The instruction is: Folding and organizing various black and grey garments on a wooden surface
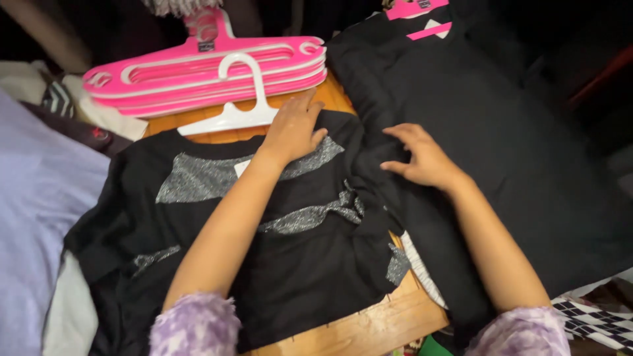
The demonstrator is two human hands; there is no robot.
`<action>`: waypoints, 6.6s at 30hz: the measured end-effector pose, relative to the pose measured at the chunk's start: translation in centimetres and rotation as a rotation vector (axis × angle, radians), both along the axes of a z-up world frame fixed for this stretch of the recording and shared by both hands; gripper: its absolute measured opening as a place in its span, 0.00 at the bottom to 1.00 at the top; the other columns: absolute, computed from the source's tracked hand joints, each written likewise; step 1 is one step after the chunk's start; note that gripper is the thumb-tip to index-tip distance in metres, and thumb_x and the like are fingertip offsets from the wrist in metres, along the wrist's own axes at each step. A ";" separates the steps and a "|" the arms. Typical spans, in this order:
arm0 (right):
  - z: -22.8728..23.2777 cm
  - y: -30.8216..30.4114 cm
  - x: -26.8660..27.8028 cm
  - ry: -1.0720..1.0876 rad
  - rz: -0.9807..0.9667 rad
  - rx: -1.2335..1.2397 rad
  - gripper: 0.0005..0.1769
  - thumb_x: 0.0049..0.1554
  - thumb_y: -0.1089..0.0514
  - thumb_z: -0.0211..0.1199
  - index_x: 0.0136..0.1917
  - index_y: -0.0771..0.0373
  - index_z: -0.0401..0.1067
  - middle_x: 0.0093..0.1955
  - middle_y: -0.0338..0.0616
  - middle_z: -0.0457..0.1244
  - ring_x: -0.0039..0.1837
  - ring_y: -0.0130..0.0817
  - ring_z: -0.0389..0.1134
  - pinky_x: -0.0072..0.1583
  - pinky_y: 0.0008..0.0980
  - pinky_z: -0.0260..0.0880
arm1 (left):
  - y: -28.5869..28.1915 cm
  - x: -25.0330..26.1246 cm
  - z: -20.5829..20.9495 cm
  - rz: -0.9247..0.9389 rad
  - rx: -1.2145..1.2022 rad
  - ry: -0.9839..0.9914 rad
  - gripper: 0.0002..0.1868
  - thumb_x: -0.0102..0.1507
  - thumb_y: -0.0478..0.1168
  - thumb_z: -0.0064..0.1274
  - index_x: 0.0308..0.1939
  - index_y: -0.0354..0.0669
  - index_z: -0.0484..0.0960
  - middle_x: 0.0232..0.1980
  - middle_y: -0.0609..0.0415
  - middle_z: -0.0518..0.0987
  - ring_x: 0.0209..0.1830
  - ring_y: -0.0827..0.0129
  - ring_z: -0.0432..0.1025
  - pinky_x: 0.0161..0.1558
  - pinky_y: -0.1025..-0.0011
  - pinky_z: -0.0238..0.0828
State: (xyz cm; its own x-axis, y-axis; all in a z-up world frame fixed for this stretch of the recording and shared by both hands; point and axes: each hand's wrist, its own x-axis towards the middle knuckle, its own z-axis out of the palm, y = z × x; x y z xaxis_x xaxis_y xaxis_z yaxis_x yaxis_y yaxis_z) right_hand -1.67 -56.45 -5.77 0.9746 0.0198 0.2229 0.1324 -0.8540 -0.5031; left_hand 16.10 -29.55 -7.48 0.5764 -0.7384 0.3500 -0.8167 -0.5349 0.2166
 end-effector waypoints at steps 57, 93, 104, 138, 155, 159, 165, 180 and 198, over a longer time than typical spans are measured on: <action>-5.0 -34.2 -11.4 -0.343 -1.105 0.048 0.07 0.54 0.52 0.76 0.48 0.45 0.83 0.45 0.32 0.73 0.49 0.30 0.74 0.54 0.33 0.72 | -11.2 -7.3 4.8 -0.424 0.001 0.371 0.18 0.68 0.51 0.49 0.40 0.45 0.90 0.65 0.47 0.79 0.59 0.58 0.76 0.59 0.62 0.67; 3.4 -3.6 3.9 -0.282 -0.416 0.079 0.29 0.56 0.53 0.75 0.63 0.72 0.72 0.58 0.69 0.67 0.63 0.66 0.67 0.59 0.60 0.71 | -4.6 -3.8 -1.0 -0.045 -0.790 1.177 0.33 0.71 0.64 0.43 0.61 0.39 0.79 0.59 0.38 0.81 0.48 0.57 0.81 0.48 0.64 0.82; 2.0 17.5 7.5 -0.018 0.315 0.435 0.15 0.59 0.63 0.67 0.59 0.65 0.72 0.71 0.61 0.60 0.48 0.45 0.75 0.37 0.31 0.79 | 13.3 1.1 -5.1 0.696 -0.589 0.719 0.21 0.63 0.48 0.60 0.57 0.45 0.84 0.46 0.47 0.86 0.48 0.52 0.80 0.35 0.55 0.79; -3.0 40.9 17.6 0.027 0.199 0.003 0.37 0.61 0.39 0.65 0.73 0.63 0.59 0.56 0.54 0.65 0.66 0.58 0.65 0.68 0.54 0.62 | 32.6 -8.0 7.6 0.668 -0.583 1.015 0.42 0.69 0.64 0.36 0.69 0.27 0.71 0.72 0.31 0.69 0.77 0.42 0.57 0.75 0.47 0.54; -2.4 41.9 15.8 -0.141 0.144 0.001 0.43 0.57 0.46 0.72 0.76 0.63 0.56 0.75 0.62 0.48 0.67 0.72 0.63 0.65 0.66 0.66 | 31.2 -3.8 -0.9 0.769 -0.594 0.944 0.41 0.65 0.67 0.48 0.71 0.41 0.69 0.69 0.35 0.73 0.74 0.46 0.63 0.73 0.50 0.59; -3.8 40.4 17.2 -0.071 0.118 0.039 0.40 0.57 0.39 0.70 0.73 0.59 0.60 0.70 0.55 0.53 0.63 0.71 0.67 0.64 0.64 0.70 | 31.1 -3.1 -2.0 0.840 -0.575 0.897 0.44 0.73 0.63 0.18 0.65 0.24 0.73 0.68 0.22 0.70 0.75 0.35 0.58 0.77 0.45 0.49; -3.4 39.6 16.8 -0.073 0.150 -0.062 0.35 0.59 0.37 0.66 0.71 0.57 0.64 0.70 0.52 0.54 0.62 0.66 0.69 0.62 0.61 0.72 | 31.5 -2.4 -5.3 0.916 -0.454 0.831 0.34 0.66 0.65 0.46 0.51 0.37 0.87 0.55 0.37 0.82 0.66 0.42 0.70 0.65 0.47 0.66; -3.9 36.2 21.9 -0.239 -0.037 0.278 0.22 0.55 0.51 0.75 0.56 0.54 0.67 0.60 0.46 0.56 0.66 0.61 0.65 0.65 0.55 0.68 | 37.9 -5.4 8.3 0.837 -0.185 0.811 0.32 0.57 0.63 0.66 0.39 0.32 0.87 0.44 0.29 0.83 0.54 0.37 0.77 0.52 0.52 0.72; 10.8 41.6 14.1 0.190 0.523 0.731 0.35 0.61 0.37 0.56 0.74 0.58 0.60 0.72 0.48 0.61 0.58 0.35 0.75 0.54 0.30 0.79 | 37.5 -4.4 10.1 0.413 -0.770 0.167 0.19 0.69 0.44 0.54 0.61 0.41 0.80 0.62 0.50 0.81 0.64 0.62 0.74 0.65 0.67 0.65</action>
State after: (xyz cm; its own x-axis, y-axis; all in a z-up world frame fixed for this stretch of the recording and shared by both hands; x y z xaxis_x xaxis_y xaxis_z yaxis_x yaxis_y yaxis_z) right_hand 12.47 -14.82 5.00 0.9027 0.3858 0.1907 0.2723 -0.1689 -0.9473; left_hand 11.70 7.91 2.62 0.8324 -0.0545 0.5515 -0.5166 -0.4365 0.7366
